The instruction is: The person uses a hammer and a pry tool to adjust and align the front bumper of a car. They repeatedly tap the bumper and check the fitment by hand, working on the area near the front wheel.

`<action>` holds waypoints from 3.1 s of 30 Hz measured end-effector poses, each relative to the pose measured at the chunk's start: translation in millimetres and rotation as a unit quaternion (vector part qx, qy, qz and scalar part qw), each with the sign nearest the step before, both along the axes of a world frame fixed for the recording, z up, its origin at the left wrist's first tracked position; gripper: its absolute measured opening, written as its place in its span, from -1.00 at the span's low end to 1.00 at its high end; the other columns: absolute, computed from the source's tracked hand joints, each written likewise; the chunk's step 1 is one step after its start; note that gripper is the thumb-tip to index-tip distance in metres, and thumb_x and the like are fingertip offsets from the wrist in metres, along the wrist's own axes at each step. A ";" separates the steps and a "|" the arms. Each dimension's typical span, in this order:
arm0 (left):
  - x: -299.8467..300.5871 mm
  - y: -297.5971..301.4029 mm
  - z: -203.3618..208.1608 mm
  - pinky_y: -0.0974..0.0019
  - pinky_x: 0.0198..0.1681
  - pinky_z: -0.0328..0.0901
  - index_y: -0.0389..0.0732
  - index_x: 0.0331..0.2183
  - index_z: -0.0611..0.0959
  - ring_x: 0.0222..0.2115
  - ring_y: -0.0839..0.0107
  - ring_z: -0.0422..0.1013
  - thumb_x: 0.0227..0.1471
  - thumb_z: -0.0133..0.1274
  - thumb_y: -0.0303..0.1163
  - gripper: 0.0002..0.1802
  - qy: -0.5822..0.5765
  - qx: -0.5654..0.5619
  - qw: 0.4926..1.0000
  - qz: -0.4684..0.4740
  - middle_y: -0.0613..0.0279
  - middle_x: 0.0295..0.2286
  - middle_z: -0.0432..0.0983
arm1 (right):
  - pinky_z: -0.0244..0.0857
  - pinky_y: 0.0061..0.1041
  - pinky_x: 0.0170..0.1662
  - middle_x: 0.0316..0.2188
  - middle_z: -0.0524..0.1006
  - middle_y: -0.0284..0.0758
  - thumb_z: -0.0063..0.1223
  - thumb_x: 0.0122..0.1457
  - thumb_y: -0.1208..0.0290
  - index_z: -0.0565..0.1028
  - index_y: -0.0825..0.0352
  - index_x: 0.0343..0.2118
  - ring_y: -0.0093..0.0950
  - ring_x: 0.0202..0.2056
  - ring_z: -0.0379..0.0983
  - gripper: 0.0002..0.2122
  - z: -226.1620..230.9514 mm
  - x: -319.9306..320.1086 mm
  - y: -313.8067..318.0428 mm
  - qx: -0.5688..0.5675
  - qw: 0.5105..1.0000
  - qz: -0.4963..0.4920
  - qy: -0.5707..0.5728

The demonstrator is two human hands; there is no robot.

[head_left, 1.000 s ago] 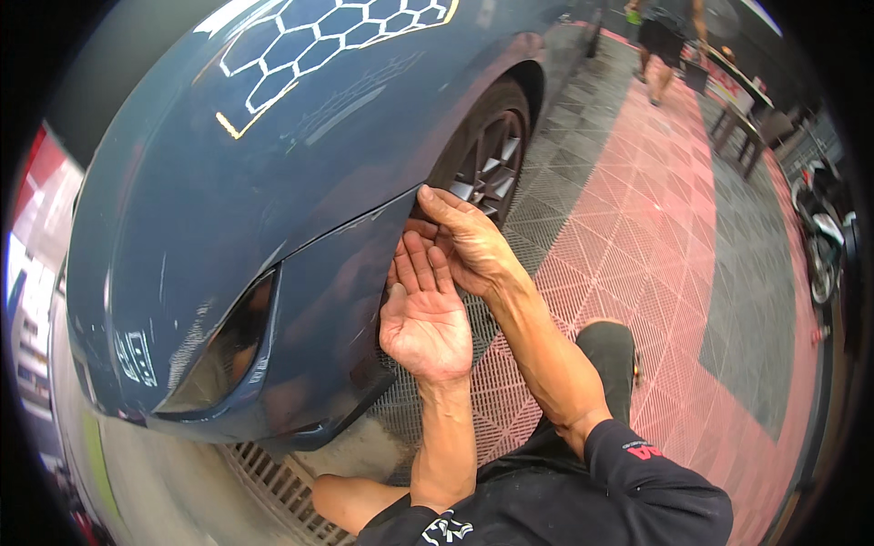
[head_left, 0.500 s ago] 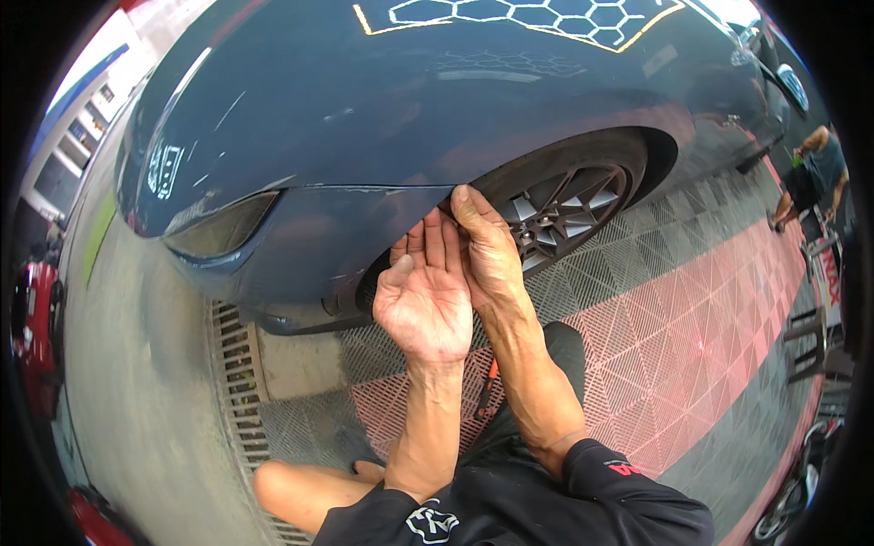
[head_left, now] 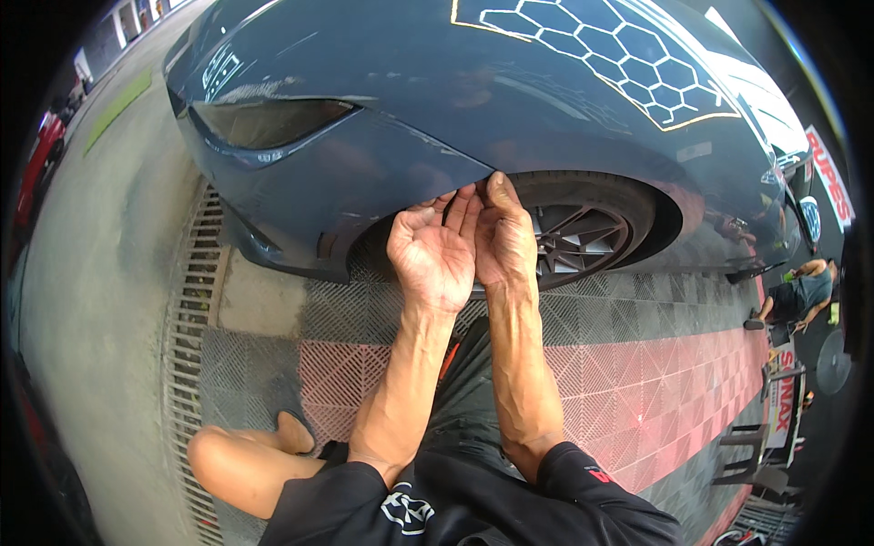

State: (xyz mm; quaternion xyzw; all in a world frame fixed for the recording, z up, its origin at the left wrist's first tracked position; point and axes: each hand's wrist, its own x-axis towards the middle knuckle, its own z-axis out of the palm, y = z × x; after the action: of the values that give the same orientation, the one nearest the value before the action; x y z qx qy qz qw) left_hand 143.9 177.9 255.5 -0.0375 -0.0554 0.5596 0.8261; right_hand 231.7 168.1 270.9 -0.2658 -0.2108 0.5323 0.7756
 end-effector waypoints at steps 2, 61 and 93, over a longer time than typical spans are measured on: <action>-2.5 2.7 -5.1 0.00 0.29 0.28 -0.43 -0.16 0.59 -0.01 0.05 0.45 0.01 -0.06 -0.49 -0.65 0.007 -0.003 1.000 0.007 -0.05 -0.14 0.54 | 0.40 -0.43 0.08 -0.20 0.51 -0.38 0.07 0.38 0.28 0.51 0.33 -0.13 -0.51 -0.13 0.44 -0.79 7.1 -10.8 -2.6 -0.002 1.000 -0.013 -0.009; -101.1 45.9 31.9 -0.01 0.25 0.20 -0.32 0.14 0.54 0.15 0.01 0.35 0.13 -0.04 -0.56 -0.49 0.710 0.328 0.273 0.560 -0.06 0.08 0.48 | 0.59 -0.32 -0.15 -0.30 0.57 -0.17 0.02 0.37 -0.01 0.50 0.46 -0.22 -0.34 -0.30 0.63 -0.53 -32.2 -16.7 22.8 0.042 0.979 -0.144 -0.140; -42.5 36.9 -4.0 -0.21 0.43 -0.32 -0.19 0.38 0.21 0.44 0.00 -0.17 0.33 -0.11 -0.14 -0.30 0.780 0.367 0.132 0.490 0.08 0.41 -0.03 | 0.55 -0.36 -0.15 -0.26 0.58 -0.13 0.00 0.40 0.03 0.48 0.45 -0.14 -0.34 -0.28 0.63 -0.56 -41.3 -0.3 19.8 0.013 0.991 -0.080 -0.104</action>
State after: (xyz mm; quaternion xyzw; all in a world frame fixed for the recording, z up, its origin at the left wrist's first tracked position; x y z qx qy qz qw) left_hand 101.4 214.8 251.5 0.7614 0.4132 0.4877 -0.1080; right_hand 231.4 187.9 229.6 -0.3253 -0.2752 0.4354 0.7930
